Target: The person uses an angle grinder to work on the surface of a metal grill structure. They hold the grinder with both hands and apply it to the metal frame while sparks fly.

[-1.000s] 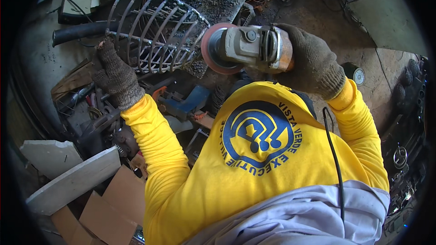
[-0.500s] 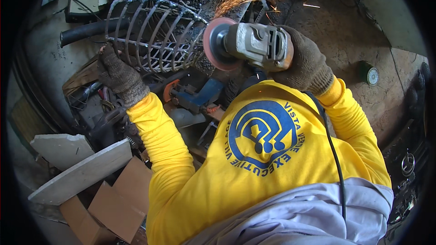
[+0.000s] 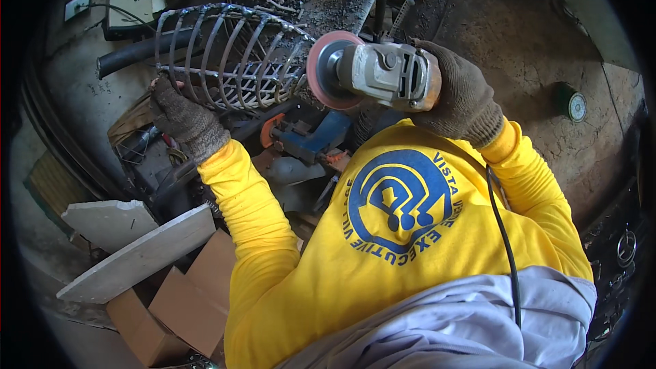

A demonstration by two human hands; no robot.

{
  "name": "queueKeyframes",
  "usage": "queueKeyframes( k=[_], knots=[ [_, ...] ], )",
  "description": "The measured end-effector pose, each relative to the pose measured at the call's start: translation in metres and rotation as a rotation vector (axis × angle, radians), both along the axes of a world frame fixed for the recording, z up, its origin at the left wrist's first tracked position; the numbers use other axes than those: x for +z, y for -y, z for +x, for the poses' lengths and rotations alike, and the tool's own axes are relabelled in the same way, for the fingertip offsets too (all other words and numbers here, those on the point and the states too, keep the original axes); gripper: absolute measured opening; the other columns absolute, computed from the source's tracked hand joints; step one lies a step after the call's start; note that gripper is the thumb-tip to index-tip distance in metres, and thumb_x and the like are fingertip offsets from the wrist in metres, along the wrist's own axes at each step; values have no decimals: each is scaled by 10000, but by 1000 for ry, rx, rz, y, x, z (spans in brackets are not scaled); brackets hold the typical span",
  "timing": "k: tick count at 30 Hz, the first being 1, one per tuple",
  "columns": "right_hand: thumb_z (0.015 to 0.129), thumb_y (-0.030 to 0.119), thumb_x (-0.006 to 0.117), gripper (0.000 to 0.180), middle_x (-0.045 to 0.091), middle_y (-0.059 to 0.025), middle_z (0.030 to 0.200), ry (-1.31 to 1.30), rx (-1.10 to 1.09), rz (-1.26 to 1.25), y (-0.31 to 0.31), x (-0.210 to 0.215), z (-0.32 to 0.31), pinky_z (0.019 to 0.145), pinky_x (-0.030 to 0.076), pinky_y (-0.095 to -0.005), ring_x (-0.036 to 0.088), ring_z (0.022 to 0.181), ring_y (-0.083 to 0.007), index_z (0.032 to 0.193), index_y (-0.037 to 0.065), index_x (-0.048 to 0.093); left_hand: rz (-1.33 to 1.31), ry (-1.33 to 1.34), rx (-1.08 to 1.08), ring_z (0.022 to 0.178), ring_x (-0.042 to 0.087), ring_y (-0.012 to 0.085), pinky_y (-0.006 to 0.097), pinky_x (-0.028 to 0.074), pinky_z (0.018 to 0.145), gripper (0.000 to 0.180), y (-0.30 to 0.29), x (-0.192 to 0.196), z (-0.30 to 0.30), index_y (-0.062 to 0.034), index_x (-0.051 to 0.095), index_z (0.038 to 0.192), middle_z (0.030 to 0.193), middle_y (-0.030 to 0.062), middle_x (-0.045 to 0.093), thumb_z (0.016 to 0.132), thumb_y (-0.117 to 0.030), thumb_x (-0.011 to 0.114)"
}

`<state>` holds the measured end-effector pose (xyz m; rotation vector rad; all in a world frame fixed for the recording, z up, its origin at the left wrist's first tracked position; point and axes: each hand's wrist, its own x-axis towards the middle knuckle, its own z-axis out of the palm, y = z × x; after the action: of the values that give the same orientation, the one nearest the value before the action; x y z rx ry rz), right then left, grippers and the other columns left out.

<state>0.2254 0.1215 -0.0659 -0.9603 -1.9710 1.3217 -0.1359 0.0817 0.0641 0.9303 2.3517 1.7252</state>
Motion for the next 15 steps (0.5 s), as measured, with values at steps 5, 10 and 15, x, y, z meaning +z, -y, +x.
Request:
queueKeyframes(
  k=[5,10,15],
  knots=[
    [590,284,934,835,668,-171,1189,38,11,53,-10,34,0,959,537,-419,672,1062,-355,1310,75,565,21,-37,-17,711,571,141,295,479,645,304,4,-1,0,-60,619,835,777,5,578,931,-349,616],
    [601,267,910,802,682,-162,1146,129,98,70,-20,67,7,925,550,-416,675,1048,-352,1302,83,566,-26,-95,-10,708,557,133,284,470,643,311,3,1,23,-46,602,802,767,26,570,931,-328,609],
    [587,246,901,802,685,-163,1123,163,121,70,-18,72,15,891,558,-416,678,1028,-351,1295,81,563,45,-2,13,713,557,135,276,465,636,320,5,0,22,-42,595,801,774,29,569,932,-333,612]
  ],
)
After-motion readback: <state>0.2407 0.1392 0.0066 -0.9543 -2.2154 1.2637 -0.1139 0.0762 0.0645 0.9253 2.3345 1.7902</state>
